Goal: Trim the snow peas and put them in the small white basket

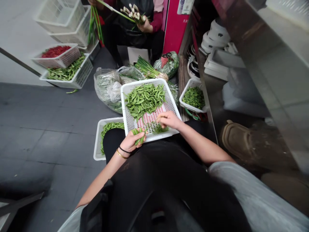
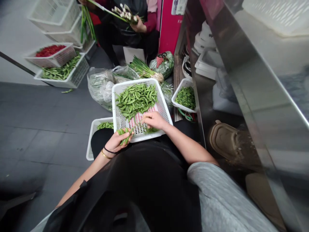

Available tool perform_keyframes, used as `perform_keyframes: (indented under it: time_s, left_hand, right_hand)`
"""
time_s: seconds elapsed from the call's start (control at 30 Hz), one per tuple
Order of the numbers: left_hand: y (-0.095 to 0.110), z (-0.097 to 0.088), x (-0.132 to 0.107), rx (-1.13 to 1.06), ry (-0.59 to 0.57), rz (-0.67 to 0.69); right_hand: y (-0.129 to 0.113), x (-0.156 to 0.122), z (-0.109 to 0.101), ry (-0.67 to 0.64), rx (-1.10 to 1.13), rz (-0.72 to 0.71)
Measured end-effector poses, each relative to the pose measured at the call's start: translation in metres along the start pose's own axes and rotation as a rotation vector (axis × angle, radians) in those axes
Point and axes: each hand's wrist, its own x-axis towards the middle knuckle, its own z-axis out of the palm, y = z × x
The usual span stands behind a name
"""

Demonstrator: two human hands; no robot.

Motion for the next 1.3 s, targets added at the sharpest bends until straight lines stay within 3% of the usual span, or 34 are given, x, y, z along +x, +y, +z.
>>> perform_keyframes:
  time_s: [0.07, 0.17, 0.3, 0.37, 0.43, 0.5, 0.57, 0.63, 0.7, 0.77, 0.83, 0.87, 0.93, 1.0, 1.13, 1.2, 1.3]
  left_hand:
    - [0.001, -0.004, -0.001, 0.006, 0.009, -0.024]
    - [0.0, -0.009, 0.001, 0.021, 0.02, -0.052]
    - [0.002, -0.011, 0.001, 0.121, -0.023, -0.059]
    - [0.008, -0.007, -0.002, 0.296, -0.028, -0.008]
    - [0.013, -0.002, -0.006, 0.447, -0.01, 0.075]
    - [0.015, 0.005, -0.008, 0.471, 0.055, 0.157]
    - [0.012, 0.008, -0.005, 0.392, 0.18, 0.239]
    - [0.007, 0.004, 0.002, 0.267, 0.331, 0.348]
    - [0.006, -0.007, 0.011, 0.114, 0.477, 0.472]
    - [0.01, -0.023, 0.019, -0.032, 0.574, 0.54]
    - [0.016, -0.038, 0.023, -0.137, 0.564, 0.481]
    - [0.019, -0.044, 0.025, -0.174, 0.528, 0.418]
    - [0.02, -0.048, 0.026, -0.226, 0.431, 0.282]
    - [0.019, -0.047, 0.027, -0.257, 0.342, 0.195]
    - [0.011, -0.041, 0.025, -0.239, 0.22, 0.152]
    - [0.008, -0.041, 0.025, -0.181, 0.236, 0.127]
    - [0.003, -0.041, 0.03, -0.038, 0.391, 0.112]
  right_hand:
    - [0.004, 0.0, -0.013, 0.155, -0.075, 0.043]
    - [-0.001, -0.005, -0.005, 0.228, -0.382, -0.152]
    - [-0.015, -0.007, 0.028, -0.092, -0.703, -0.413]
    - [-0.017, -0.003, 0.037, -0.248, -0.657, -0.469]
    - [-0.015, 0.002, 0.04, -0.348, -0.454, -0.472]
    - [-0.012, 0.008, 0.044, -0.36, -0.131, -0.379]
    - [-0.006, 0.012, 0.049, -0.285, 0.182, -0.238]
    - [0.004, 0.016, 0.048, -0.191, 0.341, -0.141]
    - [0.017, 0.021, 0.037, -0.186, 0.284, -0.092]
    - [0.031, 0.029, 0.02, -0.298, 0.055, -0.019]
    - [0.043, 0.045, 0.006, -0.404, -0.259, 0.103]
    - [0.048, 0.057, 0.005, -0.397, -0.394, 0.169]
    - [0.053, 0.085, 0.013, -0.259, -0.546, 0.261]
    - [0.056, 0.116, 0.034, -0.157, -0.527, 0.343]
    - [0.065, 0.154, 0.067, -0.134, -0.447, 0.404]
    - [0.07, 0.154, 0.07, -0.138, -0.373, 0.424]
    - [0.071, 0.133, 0.065, -0.158, -0.238, 0.416]
